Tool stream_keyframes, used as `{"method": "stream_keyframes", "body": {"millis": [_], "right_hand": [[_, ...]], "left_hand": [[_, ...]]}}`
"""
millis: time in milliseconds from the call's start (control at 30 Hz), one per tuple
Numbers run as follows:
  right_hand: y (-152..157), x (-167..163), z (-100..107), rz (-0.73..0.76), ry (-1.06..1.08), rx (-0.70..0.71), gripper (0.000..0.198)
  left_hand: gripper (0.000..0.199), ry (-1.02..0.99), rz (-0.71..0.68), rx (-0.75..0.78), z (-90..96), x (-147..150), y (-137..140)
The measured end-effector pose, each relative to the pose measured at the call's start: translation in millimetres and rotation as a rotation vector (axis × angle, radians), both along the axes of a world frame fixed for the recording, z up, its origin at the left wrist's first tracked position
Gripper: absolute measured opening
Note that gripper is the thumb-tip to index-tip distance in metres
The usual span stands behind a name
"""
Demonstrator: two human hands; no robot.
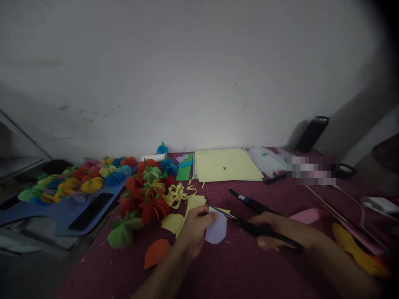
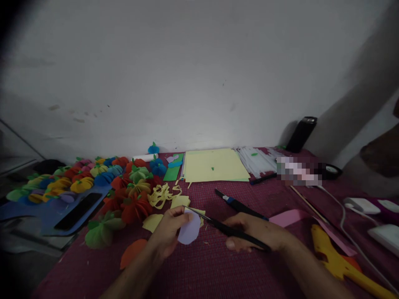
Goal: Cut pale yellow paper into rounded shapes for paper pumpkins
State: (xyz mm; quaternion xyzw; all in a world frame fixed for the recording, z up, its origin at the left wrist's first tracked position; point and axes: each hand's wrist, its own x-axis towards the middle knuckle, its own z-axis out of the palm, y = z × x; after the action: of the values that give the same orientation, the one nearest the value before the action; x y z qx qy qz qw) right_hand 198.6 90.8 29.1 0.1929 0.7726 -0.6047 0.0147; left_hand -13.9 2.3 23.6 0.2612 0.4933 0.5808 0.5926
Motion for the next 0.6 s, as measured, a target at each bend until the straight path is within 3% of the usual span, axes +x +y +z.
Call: {"method": "stream_keyframes", "body": {"millis": [600], "right_hand": [[3.6, 9.5, 26.3, 0.072, -0.145, 0.21, 0.031]], "left_hand": [[0.014, 0.032, -0.067, -0.007, -5.8, 4.6, -0.9]]}}
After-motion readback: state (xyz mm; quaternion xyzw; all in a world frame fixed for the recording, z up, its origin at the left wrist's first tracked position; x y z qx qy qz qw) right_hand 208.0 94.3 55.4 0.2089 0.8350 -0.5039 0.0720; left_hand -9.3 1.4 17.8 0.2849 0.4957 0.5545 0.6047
